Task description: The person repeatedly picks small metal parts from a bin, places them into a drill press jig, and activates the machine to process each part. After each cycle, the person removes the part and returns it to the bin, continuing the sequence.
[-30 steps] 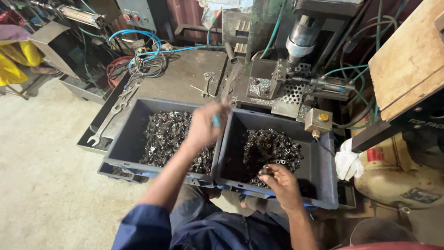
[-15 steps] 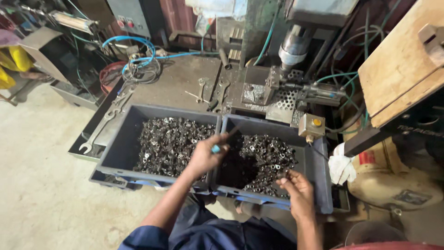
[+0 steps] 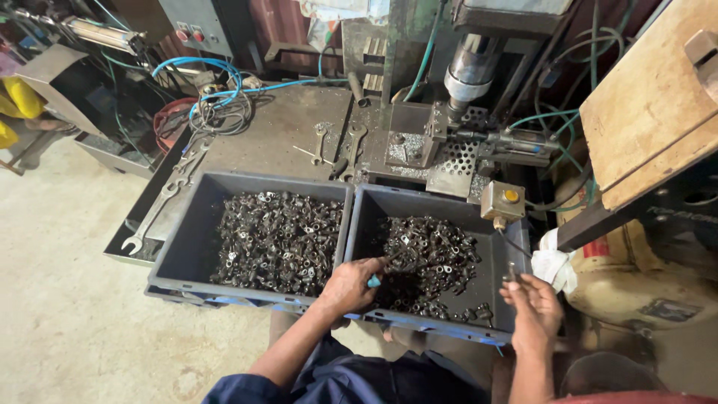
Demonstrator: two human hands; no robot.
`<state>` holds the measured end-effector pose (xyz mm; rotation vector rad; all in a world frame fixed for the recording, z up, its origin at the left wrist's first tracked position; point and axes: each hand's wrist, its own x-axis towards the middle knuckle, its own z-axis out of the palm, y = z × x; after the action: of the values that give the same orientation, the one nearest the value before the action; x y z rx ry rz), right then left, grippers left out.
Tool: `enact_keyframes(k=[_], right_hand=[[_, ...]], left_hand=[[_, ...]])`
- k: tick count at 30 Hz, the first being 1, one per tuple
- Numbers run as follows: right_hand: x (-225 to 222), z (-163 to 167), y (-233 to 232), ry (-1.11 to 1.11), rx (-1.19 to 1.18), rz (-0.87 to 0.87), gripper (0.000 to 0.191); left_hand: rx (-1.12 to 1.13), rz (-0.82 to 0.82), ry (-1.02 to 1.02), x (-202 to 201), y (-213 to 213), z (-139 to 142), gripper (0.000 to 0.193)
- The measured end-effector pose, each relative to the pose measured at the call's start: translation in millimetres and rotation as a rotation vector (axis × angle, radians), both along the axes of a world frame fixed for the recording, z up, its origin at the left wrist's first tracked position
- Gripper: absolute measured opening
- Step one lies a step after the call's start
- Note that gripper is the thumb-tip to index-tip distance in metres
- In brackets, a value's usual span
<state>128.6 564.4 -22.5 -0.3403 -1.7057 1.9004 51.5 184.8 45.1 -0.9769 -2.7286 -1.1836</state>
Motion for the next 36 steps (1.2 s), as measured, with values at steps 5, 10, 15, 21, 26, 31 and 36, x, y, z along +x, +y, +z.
enact_keyframes(k=[5,10,15,21,26,31,36], right_hand=[[1.9,0.7,22.6,0.013,0.168,-0.117,0.025],[12.8,24.4,15.8,-0.162,0.582,-0.285,0.022],[13.8,49.8,9.0,-0.406,0.988,-0.323,0.017],[0.7,33.0,-2.8,0.017,0.395,-0.154,0.027],[-2.9,8.3,-11.7,-0.089,0.536,-0.2,0.028],[-0.1,-11.3,-11.7,-0.051,0.353,-0.161,0.023],[-0.3,-14.6,-10.0,0.053,0.248,-0.148,0.021]], left_hand=[[-0.014,0.057,-0.064,1.6,1.6,5.4,0.052],[0.01,0.091,-0.069,2.1,2.3,8.1,0.048],[0.094,0.071,-0.003,3.2,1.7,9.1,0.043],[0.118,0.082,-0.014,3.8,1.0,3.3,0.036],[0.16,0.025,0.09,-9.6,-1.3,2.5,0.029],[0.044,-0.033,0.319,-62.8,4.0,51.3,0.025],[-0.03,-0.032,0.537,-122.4,34.1,146.5,0.033]])
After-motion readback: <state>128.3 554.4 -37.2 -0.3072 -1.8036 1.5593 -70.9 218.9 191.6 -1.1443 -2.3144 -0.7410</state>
